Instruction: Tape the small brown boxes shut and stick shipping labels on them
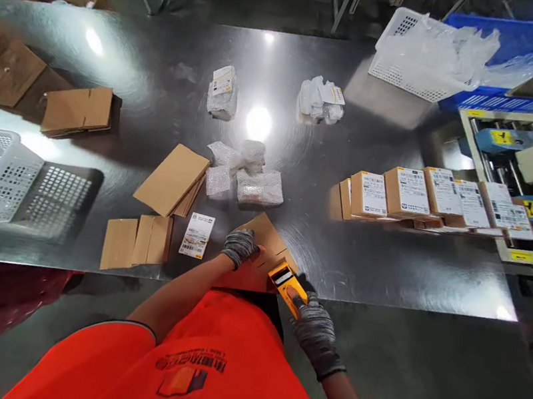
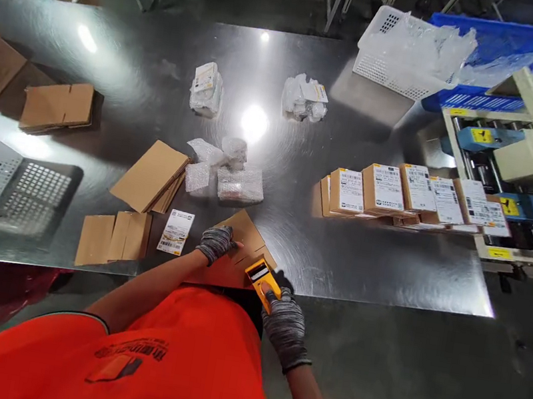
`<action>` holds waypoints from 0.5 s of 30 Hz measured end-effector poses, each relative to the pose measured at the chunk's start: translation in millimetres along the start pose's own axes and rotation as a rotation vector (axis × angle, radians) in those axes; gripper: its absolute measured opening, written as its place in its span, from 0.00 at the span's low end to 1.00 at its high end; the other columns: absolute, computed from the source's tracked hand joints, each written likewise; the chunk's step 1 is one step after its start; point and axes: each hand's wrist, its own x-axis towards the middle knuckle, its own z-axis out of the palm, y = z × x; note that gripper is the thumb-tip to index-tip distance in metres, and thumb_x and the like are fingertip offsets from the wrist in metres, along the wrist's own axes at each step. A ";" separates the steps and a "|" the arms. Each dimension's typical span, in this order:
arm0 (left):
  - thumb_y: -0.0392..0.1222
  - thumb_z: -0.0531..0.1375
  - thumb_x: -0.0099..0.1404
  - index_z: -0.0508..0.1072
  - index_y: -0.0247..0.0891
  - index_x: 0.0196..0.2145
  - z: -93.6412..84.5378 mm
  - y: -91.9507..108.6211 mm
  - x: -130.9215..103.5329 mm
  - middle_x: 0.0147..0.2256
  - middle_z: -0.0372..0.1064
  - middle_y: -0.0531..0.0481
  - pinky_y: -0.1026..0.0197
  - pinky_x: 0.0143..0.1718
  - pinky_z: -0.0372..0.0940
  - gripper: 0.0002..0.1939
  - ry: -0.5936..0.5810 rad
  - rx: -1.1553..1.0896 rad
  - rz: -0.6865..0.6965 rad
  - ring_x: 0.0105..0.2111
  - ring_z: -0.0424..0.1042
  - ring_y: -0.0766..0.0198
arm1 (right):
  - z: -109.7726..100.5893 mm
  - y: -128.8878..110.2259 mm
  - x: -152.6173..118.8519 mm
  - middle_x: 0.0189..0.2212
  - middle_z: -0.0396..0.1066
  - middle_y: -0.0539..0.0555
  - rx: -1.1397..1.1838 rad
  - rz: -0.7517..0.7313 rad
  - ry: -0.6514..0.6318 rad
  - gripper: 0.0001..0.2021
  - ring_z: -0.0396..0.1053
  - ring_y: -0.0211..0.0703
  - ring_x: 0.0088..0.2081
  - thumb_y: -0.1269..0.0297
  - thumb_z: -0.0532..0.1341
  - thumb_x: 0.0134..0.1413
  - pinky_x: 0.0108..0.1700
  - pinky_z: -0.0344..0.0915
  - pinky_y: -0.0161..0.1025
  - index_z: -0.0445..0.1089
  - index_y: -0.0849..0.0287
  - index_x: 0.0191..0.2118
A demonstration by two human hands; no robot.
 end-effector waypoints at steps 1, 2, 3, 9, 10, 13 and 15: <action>0.52 0.68 0.78 0.86 0.29 0.54 -1.8 -3.7 2.6 0.50 0.87 0.27 0.48 0.51 0.76 0.22 0.012 0.007 0.017 0.50 0.86 0.37 | -3.2 -1.3 0.6 0.67 0.82 0.70 -0.005 0.003 -0.010 0.29 0.88 0.58 0.50 0.71 0.66 0.66 0.51 0.83 0.44 0.83 0.50 0.70; 0.49 0.66 0.79 0.86 0.28 0.57 -2.3 -6.1 4.4 0.52 0.86 0.26 0.45 0.54 0.77 0.21 0.028 0.013 0.048 0.53 0.86 0.36 | -6.3 -2.8 1.2 0.67 0.81 0.71 -0.008 0.001 -0.025 0.29 0.88 0.58 0.49 0.71 0.65 0.68 0.52 0.83 0.45 0.82 0.51 0.71; 0.45 0.63 0.81 0.85 0.29 0.59 -1.1 -6.9 5.2 0.56 0.85 0.25 0.42 0.58 0.77 0.19 0.044 0.015 0.097 0.56 0.84 0.36 | -9.2 -4.5 1.6 0.67 0.81 0.72 -0.010 -0.002 -0.041 0.29 0.88 0.59 0.50 0.71 0.64 0.68 0.52 0.83 0.46 0.82 0.52 0.71; 0.37 0.65 0.78 0.85 0.47 0.64 36.5 4.7 -2.6 0.69 0.80 0.44 0.45 0.79 0.63 0.21 -0.047 -0.007 0.534 0.72 0.74 0.49 | -29.5 -15.7 2.7 0.68 0.81 0.74 -0.056 0.037 -0.140 0.30 0.88 0.61 0.51 0.69 0.66 0.67 0.52 0.82 0.48 0.80 0.56 0.73; 0.39 0.67 0.77 0.84 0.46 0.67 43.3 5.3 -2.9 0.71 0.79 0.43 0.43 0.81 0.61 0.23 -0.067 0.005 0.586 0.73 0.73 0.46 | -34.1 -17.6 3.9 0.66 0.81 0.75 -0.061 0.036 -0.144 0.30 0.88 0.61 0.50 0.68 0.67 0.66 0.51 0.82 0.48 0.80 0.58 0.72; 0.43 0.68 0.76 0.76 0.39 0.75 54.2 1.2 1.0 0.75 0.73 0.33 0.32 0.83 0.56 0.32 -0.095 0.050 0.661 0.78 0.68 0.38 | -47.8 -26.3 14.7 0.58 0.87 0.74 -0.041 -0.014 -0.103 0.27 0.87 0.62 0.50 0.67 0.72 0.60 0.50 0.80 0.48 0.84 0.60 0.65; 0.43 0.70 0.73 0.73 0.37 0.77 53.3 -4.6 4.5 0.76 0.71 0.31 0.32 0.84 0.54 0.37 -0.114 0.059 0.664 0.79 0.66 0.37 | -54.2 -37.6 27.9 0.47 0.89 0.70 -0.006 -0.044 -0.044 0.20 0.86 0.62 0.48 0.68 0.74 0.57 0.50 0.80 0.48 0.88 0.61 0.56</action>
